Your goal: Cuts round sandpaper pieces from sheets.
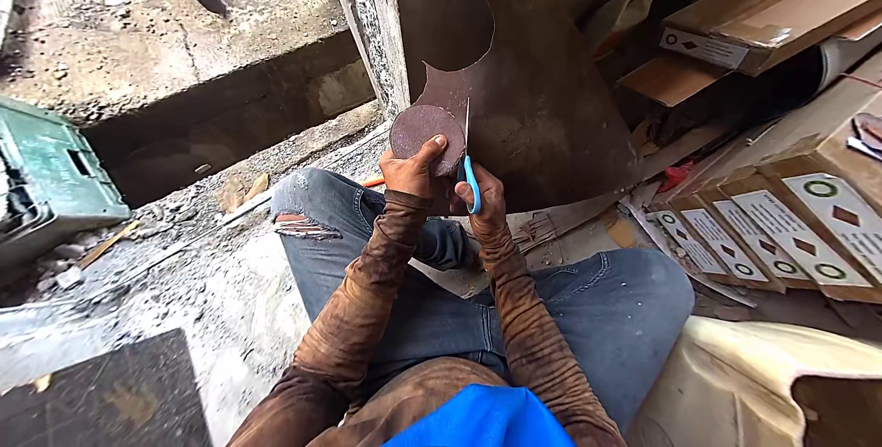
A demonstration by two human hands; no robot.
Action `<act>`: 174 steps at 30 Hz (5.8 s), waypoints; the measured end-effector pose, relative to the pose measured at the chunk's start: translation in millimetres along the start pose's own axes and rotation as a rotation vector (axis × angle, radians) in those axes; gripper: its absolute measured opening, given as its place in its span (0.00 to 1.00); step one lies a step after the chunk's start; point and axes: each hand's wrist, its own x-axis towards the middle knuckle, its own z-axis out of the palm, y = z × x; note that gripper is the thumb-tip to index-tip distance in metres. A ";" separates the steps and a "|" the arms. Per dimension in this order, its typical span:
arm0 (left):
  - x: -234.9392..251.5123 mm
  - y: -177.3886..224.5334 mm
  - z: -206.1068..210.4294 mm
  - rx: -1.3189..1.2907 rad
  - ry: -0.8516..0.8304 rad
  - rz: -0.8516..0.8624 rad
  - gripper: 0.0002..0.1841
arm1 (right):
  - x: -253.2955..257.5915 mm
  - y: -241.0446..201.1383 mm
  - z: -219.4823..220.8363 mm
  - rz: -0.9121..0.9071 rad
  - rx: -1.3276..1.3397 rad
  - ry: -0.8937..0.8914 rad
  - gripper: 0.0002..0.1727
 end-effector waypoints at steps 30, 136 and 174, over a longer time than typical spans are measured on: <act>-4.3 2.1 1.0 0.006 0.015 -0.112 0.17 | -5.7 -19.6 -22.5 0.012 -0.234 -0.040 0.20; -0.7 -1.2 -39.4 -0.036 -0.338 -0.030 0.19 | 25.2 -78.4 -40.4 0.036 -0.416 -0.356 0.32; 0.8 -6.8 -49.2 -0.073 -0.556 0.084 0.21 | 33.8 -111.2 -43.7 0.054 -0.548 -0.519 0.40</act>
